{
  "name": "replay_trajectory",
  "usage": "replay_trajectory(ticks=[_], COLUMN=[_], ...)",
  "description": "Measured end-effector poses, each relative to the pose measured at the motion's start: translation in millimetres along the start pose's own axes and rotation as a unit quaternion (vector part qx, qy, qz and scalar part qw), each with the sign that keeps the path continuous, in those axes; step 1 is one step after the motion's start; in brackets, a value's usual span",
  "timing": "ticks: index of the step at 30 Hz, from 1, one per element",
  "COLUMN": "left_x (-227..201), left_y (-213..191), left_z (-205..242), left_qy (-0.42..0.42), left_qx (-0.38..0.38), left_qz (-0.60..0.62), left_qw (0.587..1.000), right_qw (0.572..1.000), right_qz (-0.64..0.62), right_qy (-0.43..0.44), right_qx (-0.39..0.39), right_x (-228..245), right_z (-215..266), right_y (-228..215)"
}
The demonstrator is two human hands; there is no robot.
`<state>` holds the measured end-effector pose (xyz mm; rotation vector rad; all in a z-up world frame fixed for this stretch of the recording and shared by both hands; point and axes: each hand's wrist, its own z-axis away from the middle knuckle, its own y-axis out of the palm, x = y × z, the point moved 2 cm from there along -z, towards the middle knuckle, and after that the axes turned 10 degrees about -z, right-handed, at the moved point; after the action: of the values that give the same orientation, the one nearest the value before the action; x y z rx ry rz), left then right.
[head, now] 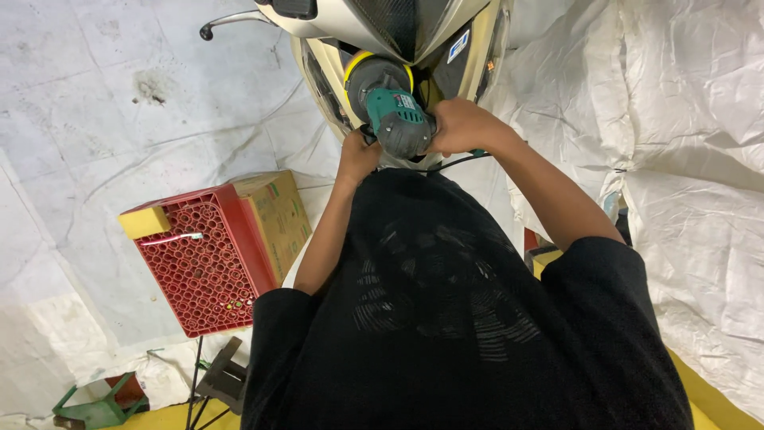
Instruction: The person uses a green electric polisher with a yellow pad to buff the front fairing of a beige motorcycle. They move the tool across the surface near the headlight and side panels, working on the vehicle's bodywork in a workshop setting.
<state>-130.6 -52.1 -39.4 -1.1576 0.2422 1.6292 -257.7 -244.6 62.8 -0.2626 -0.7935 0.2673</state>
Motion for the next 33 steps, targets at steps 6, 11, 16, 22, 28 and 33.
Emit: replay_trajectory(ticks=[6,11,16,22,28,33], left_x=[3,-1,-23,-20,-20,-18], left_y=[19,34,45,63,84,103], left_z=[3,17,34,36,34,33], left_qy=[0.001,-0.014,-0.029,-0.046,-0.056,-0.043], left_qx=[-0.019,-0.021,-0.031,-0.035,-0.042,-0.045], left_qz=[0.009,0.023,0.064,0.066,0.073,0.091], left_qw=[1.000,0.999,0.997,0.996,0.995,0.994], right_qw=[1.000,0.998,0.999,0.996,0.994,0.994], right_qz=[0.016,0.055,0.021,0.058,0.080,0.073], right_qy=[0.009,0.009,0.013,0.002,0.020,0.018], right_qx=[0.009,0.026,0.032,0.060,0.072,0.074], right_x=[-17,-19,-19,-38,-45,-61], right_z=[3,12,25,25,33,33], right_y=[-3,-11,-22,-27,-37,-45])
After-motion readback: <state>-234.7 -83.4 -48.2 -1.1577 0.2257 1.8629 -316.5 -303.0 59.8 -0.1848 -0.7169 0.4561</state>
